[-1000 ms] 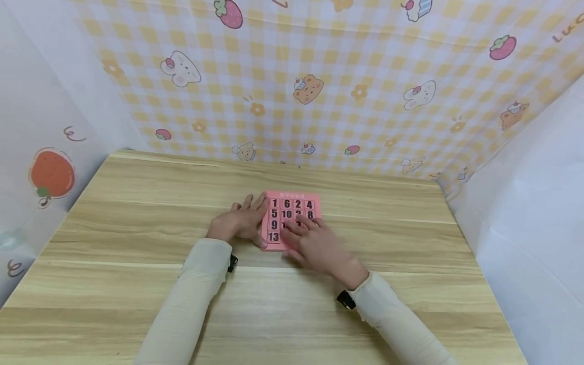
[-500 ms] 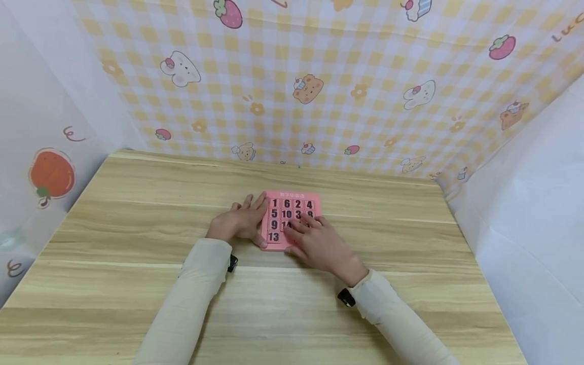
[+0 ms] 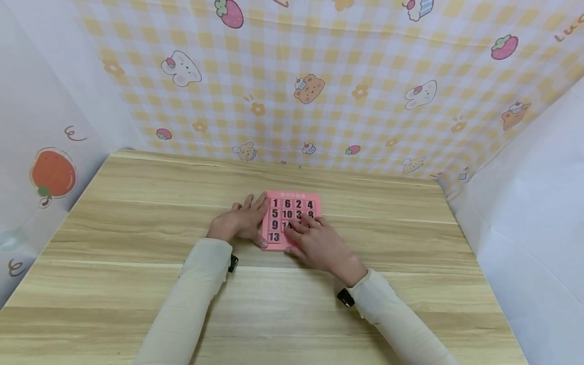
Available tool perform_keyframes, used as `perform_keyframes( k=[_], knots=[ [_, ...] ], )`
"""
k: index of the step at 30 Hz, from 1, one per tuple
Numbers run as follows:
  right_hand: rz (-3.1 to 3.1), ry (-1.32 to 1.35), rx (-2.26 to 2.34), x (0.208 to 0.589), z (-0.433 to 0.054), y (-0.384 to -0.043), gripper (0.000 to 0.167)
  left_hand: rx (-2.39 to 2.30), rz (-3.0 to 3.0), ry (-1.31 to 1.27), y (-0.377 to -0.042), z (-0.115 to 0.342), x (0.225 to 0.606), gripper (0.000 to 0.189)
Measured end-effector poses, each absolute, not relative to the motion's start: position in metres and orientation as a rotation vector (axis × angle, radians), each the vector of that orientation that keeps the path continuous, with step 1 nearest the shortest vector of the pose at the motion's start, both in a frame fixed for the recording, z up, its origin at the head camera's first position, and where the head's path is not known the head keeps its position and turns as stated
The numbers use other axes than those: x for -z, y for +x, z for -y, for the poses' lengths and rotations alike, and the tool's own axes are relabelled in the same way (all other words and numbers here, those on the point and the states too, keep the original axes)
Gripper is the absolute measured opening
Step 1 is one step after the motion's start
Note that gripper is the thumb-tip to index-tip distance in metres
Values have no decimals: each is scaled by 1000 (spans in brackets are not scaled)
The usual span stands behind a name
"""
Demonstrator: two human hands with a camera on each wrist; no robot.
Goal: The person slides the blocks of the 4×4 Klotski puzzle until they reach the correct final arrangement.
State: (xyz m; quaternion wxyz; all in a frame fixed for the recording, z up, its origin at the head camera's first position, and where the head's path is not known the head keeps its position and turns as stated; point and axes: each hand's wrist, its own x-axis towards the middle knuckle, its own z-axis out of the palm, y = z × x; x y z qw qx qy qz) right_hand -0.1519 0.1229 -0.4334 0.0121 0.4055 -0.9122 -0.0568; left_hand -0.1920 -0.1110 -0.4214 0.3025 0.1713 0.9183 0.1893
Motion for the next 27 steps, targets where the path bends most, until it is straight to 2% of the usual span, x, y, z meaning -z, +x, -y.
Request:
perform_keyframes(
  k=[27],
  knots=[
    [2811, 1291, 162, 434, -125, -144, 51, -499, -2425, 446, -194, 111, 421, 121]
  ],
)
